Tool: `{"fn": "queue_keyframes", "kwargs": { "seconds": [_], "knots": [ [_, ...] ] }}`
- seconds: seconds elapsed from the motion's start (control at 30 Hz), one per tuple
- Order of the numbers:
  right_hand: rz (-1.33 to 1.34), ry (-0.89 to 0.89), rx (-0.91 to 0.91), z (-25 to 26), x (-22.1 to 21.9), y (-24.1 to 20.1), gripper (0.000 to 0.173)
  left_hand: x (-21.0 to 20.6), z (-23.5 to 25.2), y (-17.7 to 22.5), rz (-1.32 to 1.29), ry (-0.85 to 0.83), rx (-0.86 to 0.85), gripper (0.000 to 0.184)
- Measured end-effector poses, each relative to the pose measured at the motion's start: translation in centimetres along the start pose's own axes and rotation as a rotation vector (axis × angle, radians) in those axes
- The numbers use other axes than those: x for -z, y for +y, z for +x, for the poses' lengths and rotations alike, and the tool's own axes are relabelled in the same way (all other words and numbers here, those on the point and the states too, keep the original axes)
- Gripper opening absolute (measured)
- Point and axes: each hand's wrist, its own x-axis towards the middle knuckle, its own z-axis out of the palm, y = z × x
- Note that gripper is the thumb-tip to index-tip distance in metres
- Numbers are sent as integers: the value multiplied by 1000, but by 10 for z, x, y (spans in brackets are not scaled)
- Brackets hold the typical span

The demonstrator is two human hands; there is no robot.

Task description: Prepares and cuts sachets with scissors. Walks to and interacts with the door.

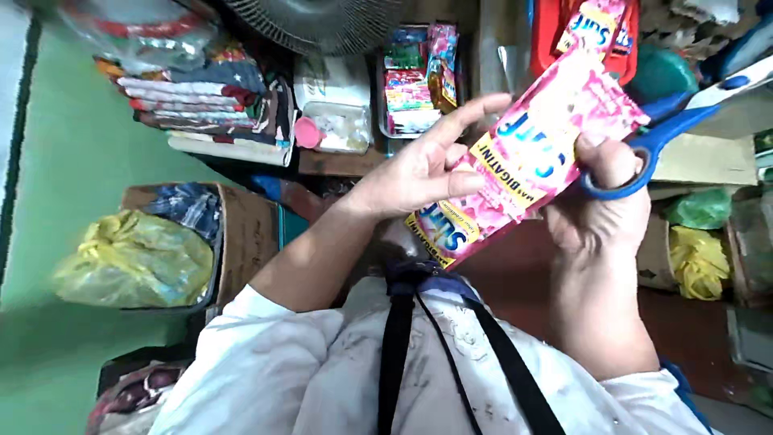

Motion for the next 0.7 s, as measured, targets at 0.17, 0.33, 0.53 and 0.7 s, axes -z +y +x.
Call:
{"fn": "queue_keyframes", "kwargs": {
  "seconds": [0.17, 0.33, 0.53, 0.7],
  "knots": [
    [44, -101, 30, -22, -43, -4, 17, -9, -35, 45, 57, 28, -72, 61],
    [-101, -121, 74, -42, -69, -11, 17, -15, -62, 70, 51, 102, -53, 60],
    [-533, -468, 18, -69, -11, -11, 58, -10, -82, 91, 81, 183, -84, 65],
    [-853, -577, -217, -100, 28, 12, 87, 0, -91, 106, 150, 200, -99, 67]
  ]
}}
